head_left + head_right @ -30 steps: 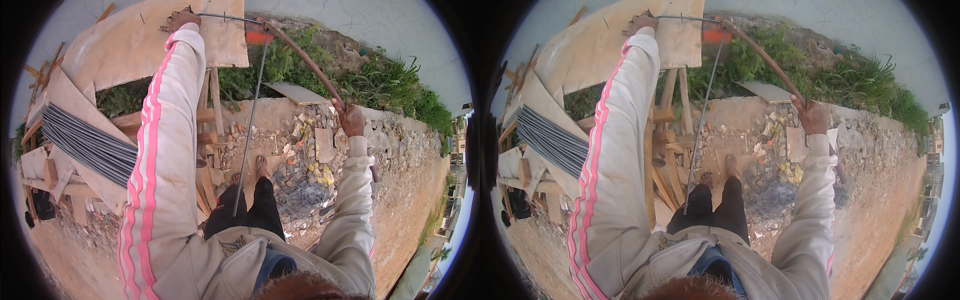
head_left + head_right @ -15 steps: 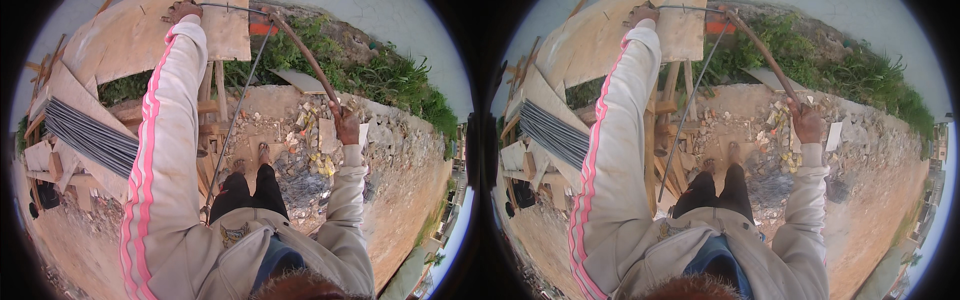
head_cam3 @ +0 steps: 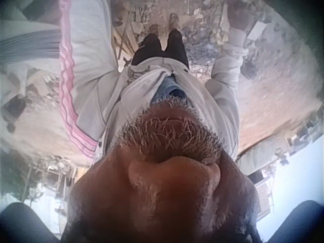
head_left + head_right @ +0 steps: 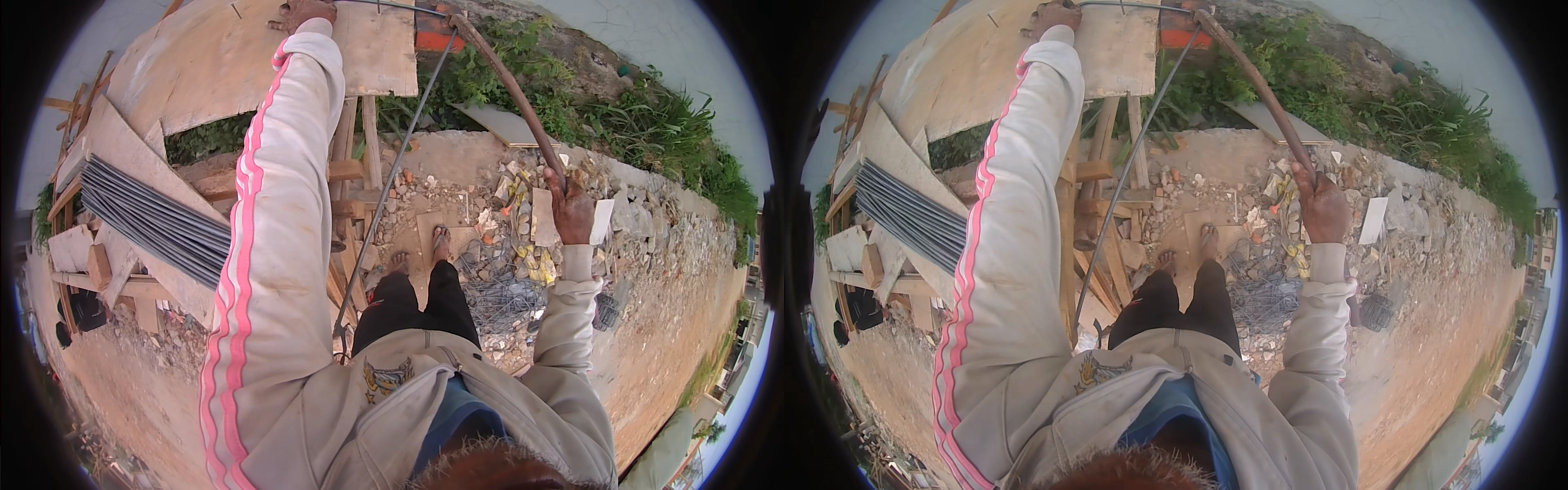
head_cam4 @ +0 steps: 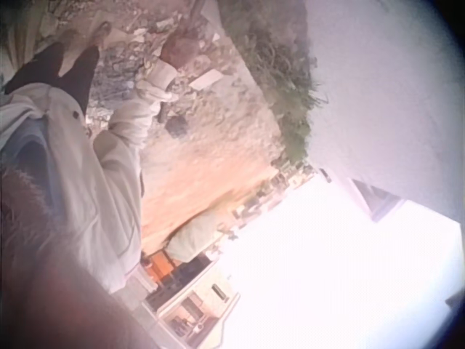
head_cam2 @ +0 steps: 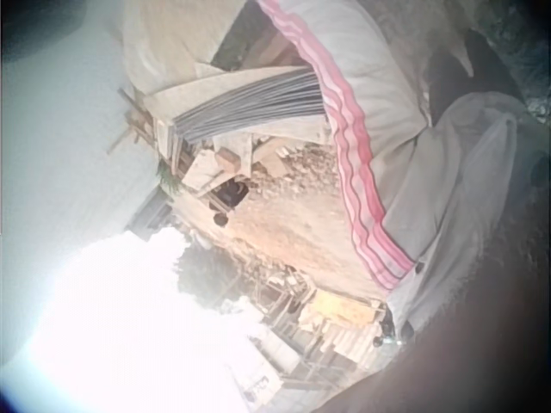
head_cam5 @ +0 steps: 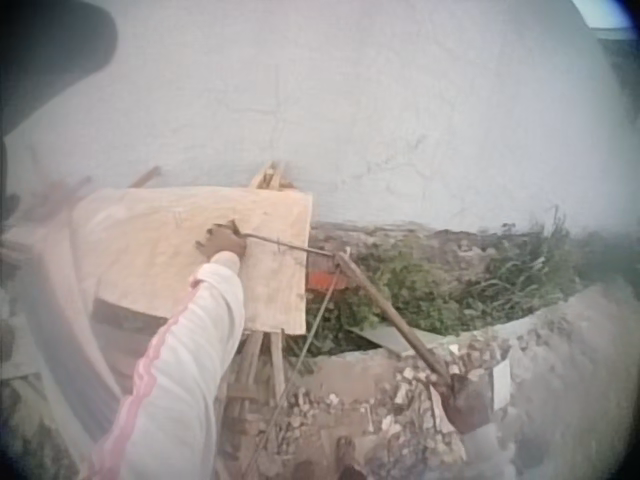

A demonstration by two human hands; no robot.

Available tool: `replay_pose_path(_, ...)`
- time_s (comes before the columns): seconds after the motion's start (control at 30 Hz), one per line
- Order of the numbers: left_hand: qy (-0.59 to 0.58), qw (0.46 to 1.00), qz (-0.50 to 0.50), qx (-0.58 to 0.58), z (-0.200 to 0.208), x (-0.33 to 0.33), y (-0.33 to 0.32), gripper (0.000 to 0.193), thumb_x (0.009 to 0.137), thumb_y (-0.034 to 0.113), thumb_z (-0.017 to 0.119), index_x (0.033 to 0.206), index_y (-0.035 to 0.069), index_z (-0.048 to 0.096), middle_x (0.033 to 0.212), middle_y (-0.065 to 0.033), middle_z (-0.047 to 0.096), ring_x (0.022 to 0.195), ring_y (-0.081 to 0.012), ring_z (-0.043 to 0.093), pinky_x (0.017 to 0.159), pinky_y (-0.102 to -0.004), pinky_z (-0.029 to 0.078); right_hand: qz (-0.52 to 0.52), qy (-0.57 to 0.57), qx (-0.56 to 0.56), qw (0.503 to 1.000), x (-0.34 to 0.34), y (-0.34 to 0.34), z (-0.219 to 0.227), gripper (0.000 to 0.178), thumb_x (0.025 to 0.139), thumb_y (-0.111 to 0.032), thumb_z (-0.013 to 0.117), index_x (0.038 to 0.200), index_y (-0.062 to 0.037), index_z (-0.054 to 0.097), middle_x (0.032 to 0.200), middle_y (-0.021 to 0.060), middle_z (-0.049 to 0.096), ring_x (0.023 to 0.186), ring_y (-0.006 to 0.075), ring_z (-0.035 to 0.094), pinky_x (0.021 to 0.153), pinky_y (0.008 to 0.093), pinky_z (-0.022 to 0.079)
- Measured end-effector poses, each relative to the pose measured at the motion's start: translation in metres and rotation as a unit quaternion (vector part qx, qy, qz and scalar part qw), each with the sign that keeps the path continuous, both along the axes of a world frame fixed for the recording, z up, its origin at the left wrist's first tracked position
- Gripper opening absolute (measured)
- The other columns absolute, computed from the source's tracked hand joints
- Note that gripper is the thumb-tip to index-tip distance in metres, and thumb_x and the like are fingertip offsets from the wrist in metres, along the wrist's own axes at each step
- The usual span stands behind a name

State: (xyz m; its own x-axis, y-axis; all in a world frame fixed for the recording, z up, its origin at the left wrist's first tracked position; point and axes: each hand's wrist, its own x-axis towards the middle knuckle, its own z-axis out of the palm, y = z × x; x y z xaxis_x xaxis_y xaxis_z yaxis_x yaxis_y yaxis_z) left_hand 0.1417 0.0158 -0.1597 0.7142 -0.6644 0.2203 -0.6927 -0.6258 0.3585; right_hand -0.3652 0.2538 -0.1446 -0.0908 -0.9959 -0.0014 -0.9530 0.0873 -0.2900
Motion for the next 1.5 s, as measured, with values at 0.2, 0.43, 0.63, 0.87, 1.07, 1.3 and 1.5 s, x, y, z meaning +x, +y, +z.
replay_pose_path(0.2,-0.008,0.999,0.021,-0.036,-0.019,0.019,-0.012,0.038,0.098,0.041,0.051,0.129,0.023,0.064,0.139,-0.0118,0.056,0.136,-0.0325,0.046,0.115,-0.0605,0.025,-0.001,-0.001,-0.035,0.999,0.018,0.016,-0.001,0.067,0.095,-0.067,0.052,0.090,-0.0035,0.072,0.070,0.0226,0.066,0.071,0.0421,0.067,0.064,0.0502,0.051)
replay_pose_path(0.43,-0.020,0.998,-0.031,0.057,-0.032,0.040,-0.024,0.061,0.087,0.055,0.061,0.144,0.034,0.052,0.149,-0.0066,0.050,0.139,-0.0358,0.045,0.114,-0.0715,0.021,0.073,-0.031,-0.067,0.995,-0.028,-0.007,0.006,0.048,0.093,-0.054,0.060,0.094,-0.0065,0.069,0.071,0.0188,0.067,0.069,0.0384,0.068,0.063,0.0514,0.052)
replay_pose_path(0.63,-0.044,0.998,-0.035,0.030,-0.045,0.045,-0.031,0.058,0.089,0.049,0.058,0.144,0.031,0.054,0.145,-0.0106,0.055,0.131,-0.0327,0.055,0.111,-0.0709,0.027,0.064,-0.099,-0.125,0.985,-0.039,-0.026,0.008,0.032,0.087,-0.041,0.067,0.092,-0.0086,0.067,0.075,0.0140,0.068,0.074,0.0372,0.068,0.066,0.0502,0.052)
replay_pose_path(0.87,0.028,0.994,-0.086,-0.058,-0.006,0.015,-0.015,0.065,0.077,0.044,0.074,0.136,0.022,0.056,0.133,-0.0213,0.060,0.125,-0.0380,0.058,0.108,-0.0506,0.043,0.148,-0.564,0.204,0.786,0.092,-0.021,-0.076,0.038,0.095,-0.043,0.070,0.102,-0.0056,0.068,0.072,0.0019,0.065,0.062,0.0149,0.063,0.055,0.0335,0.050)
replay_pose_path(1.07,0.017,0.969,-0.070,-0.235,0.025,-0.007,0.009,0.059,0.078,0.034,0.078,0.131,0.016,0.060,0.130,-0.0206,0.058,0.118,-0.0373,0.059,0.103,-0.0446,0.046,0.124,-0.659,0.280,0.687,0.184,-0.018,-0.036,0.043,0.095,-0.048,0.069,0.093,-0.0046,0.065,0.073,0.0011,0.062,0.059,0.0067,0.057,0.042,0.0246,0.042)
replay_pose_path(1.3,0.074,0.939,-0.243,-0.233,0.056,-0.065,0.016,0.039,0.086,0.030,0.074,0.122,0.015,0.069,0.127,-0.0163,0.064,0.117,-0.0328,0.061,0.102,-0.0426,0.047,0.062,-0.787,0.260,0.556,0.173,-0.016,-0.002,0.024,0.097,-0.025,0.070,0.098,-0.0049,0.057,0.069,0.0011,0.057,0.056,0.0114,0.059,0.045,0.0264,0.047)
replay_pose_path(1.5,-0.019,0.905,-0.412,-0.102,0.072,-0.082,0.010,0.039,0.097,0.032,0.061,0.132,0.017,0.063,0.133,-0.0157,0.062,0.124,-0.0369,0.058,0.105,-0.0445,0.045,0.101,-0.826,0.262,0.489,0.142,-0.045,0.010,0.022,0.096,-0.020,0.071,0.097,-0.0063,0.055,0.067,-0.0007,0.052,0.056,0.0103,0.054,0.049,0.0290,0.049)
